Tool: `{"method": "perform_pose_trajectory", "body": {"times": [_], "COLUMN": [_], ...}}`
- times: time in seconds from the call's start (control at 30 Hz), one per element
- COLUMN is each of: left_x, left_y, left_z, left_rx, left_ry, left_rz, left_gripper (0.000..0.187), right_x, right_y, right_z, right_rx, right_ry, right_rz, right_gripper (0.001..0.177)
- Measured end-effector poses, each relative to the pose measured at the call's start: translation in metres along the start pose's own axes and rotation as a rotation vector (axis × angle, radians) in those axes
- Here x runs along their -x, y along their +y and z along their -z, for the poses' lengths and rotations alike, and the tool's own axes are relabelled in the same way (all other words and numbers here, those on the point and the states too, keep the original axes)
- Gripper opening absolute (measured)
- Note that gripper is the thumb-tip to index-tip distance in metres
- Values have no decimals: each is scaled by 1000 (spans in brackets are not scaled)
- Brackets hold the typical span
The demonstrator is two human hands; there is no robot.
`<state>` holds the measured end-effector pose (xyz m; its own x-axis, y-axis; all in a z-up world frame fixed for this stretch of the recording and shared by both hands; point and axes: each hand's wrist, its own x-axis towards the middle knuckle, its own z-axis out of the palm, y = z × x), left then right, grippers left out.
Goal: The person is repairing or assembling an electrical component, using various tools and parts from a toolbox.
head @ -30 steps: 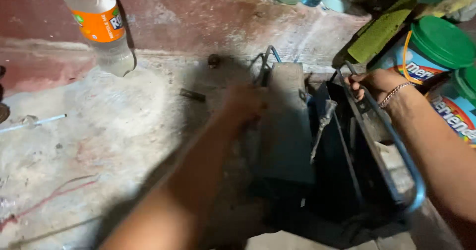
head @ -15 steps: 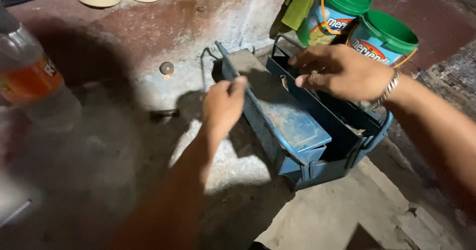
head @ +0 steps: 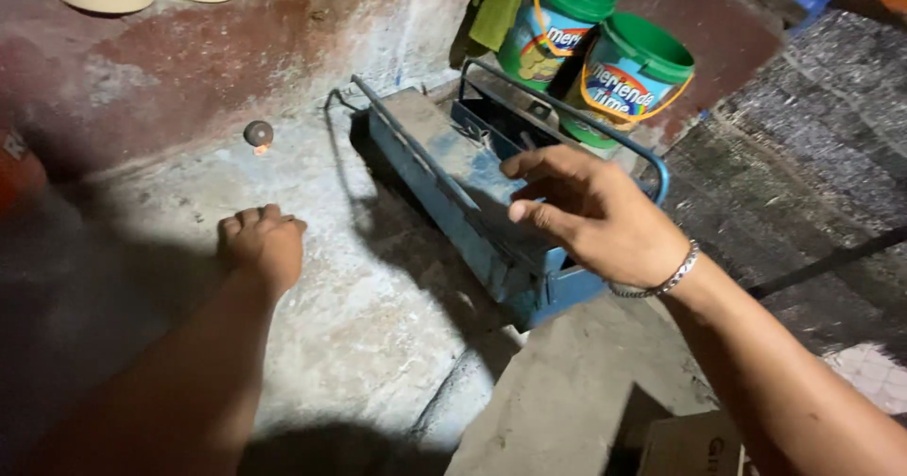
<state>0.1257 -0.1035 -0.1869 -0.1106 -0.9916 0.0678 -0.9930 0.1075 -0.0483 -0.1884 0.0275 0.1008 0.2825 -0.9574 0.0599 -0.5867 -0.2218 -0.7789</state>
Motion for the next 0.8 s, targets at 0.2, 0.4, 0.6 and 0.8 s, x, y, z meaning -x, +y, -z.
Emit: {"method": "perform_pose_trajectory", "body": {"times": [0.2,0.4,0.6,0.8], "left_x": [25,66,110,170], "left_y": [-1,2,2,-5], "left_z": [26,28,60,107], "left_rx": [-34,302,572,715], "left_ry": [-90,114,283,450], "left_rz": [15,116,187,329], "left_gripper": [42,47,48,38], "right_x": [2,-4,-19,-10], "right_y": [3,0,-3,-29], "right_z": [-9,-25,-44,-109], "right_rx": [2,113,630,329], "right_ry": [-54,-59,134,-40], "right_rz": [15,193,403,656], "right_gripper": [35,35,41,40]}}
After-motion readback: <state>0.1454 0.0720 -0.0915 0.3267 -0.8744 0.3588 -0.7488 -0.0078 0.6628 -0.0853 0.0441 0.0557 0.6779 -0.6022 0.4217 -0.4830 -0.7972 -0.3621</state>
